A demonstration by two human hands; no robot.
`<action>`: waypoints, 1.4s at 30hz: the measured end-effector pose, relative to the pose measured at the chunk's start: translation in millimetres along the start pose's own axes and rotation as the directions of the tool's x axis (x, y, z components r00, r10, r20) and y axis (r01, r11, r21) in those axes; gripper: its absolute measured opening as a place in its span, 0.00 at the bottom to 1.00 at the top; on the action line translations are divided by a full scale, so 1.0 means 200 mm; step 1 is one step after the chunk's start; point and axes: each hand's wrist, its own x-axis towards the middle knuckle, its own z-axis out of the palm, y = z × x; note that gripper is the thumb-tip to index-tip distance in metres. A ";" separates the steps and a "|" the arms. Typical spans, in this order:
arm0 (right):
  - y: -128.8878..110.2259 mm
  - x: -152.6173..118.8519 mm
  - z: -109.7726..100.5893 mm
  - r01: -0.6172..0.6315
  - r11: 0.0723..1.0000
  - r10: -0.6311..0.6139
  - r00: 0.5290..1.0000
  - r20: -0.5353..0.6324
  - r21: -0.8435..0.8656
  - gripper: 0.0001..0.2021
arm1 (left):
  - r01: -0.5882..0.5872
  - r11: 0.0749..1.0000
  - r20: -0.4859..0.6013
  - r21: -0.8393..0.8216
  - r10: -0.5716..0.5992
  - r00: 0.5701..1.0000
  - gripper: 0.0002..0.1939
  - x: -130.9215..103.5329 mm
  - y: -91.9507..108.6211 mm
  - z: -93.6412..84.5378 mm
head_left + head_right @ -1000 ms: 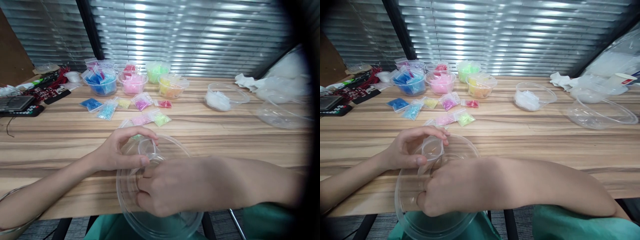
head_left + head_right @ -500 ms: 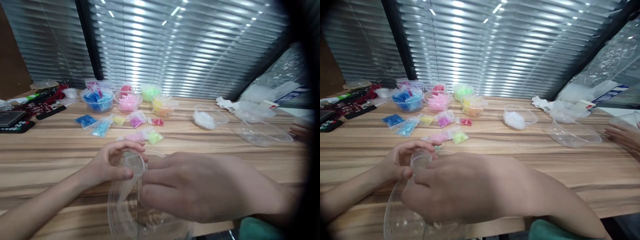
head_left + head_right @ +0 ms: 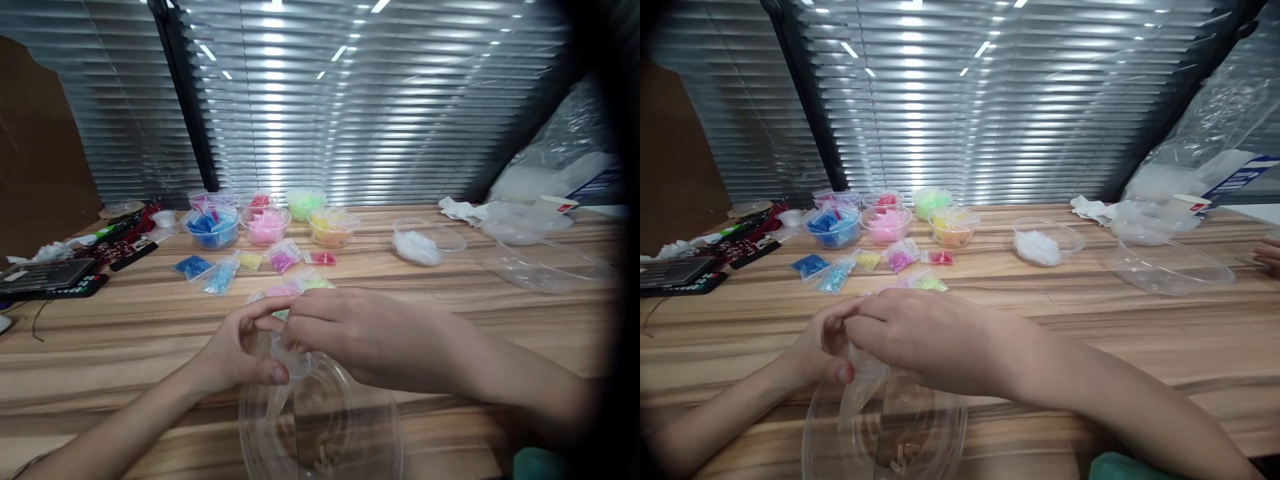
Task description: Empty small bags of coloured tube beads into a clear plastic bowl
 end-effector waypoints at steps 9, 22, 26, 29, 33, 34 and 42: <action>-0.01 -0.01 0.00 0.056 0.998 -0.056 0.998 0.003 -0.014 0.16 | -0.019 0.999 -0.011 -0.033 0.019 1.000 0.39 0.00 -0.01 0.00; 0.00 0.02 0.04 0.077 0.992 -0.072 0.996 -0.051 0.104 0.13 | 0.015 0.995 0.009 -0.098 -0.014 1.000 0.34 0.00 0.02 0.03; -0.02 0.03 0.00 0.051 0.984 -0.051 0.999 -0.003 0.171 0.12 | 0.023 0.995 -0.004 -0.099 -0.023 1.000 0.35 -0.01 0.00 0.03; -0.03 0.03 -0.01 0.027 0.977 -0.033 0.999 0.026 0.214 0.16 | 0.013 0.997 -0.036 -0.078 -0.016 0.999 0.36 -0.01 0.01 0.02; -0.03 0.03 -0.01 0.035 0.962 -0.036 0.999 -0.004 0.269 0.17 | 0.001 0.999 -0.059 -0.050 -0.004 0.998 0.37 -0.01 0.02 0.02; -0.03 0.03 -0.01 0.033 0.960 -0.031 0.999 -0.011 0.279 0.17 | 0.001 0.999 -0.060 -0.045 -0.004 0.998 0.36 -0.01 0.02 0.02; -0.03 0.03 -0.01 0.020 0.929 -0.011 1.000 -0.027 0.369 0.16 | 0.036 0.998 -0.023 -0.043 -0.037 0.999 0.34 -0.01 0.01 0.03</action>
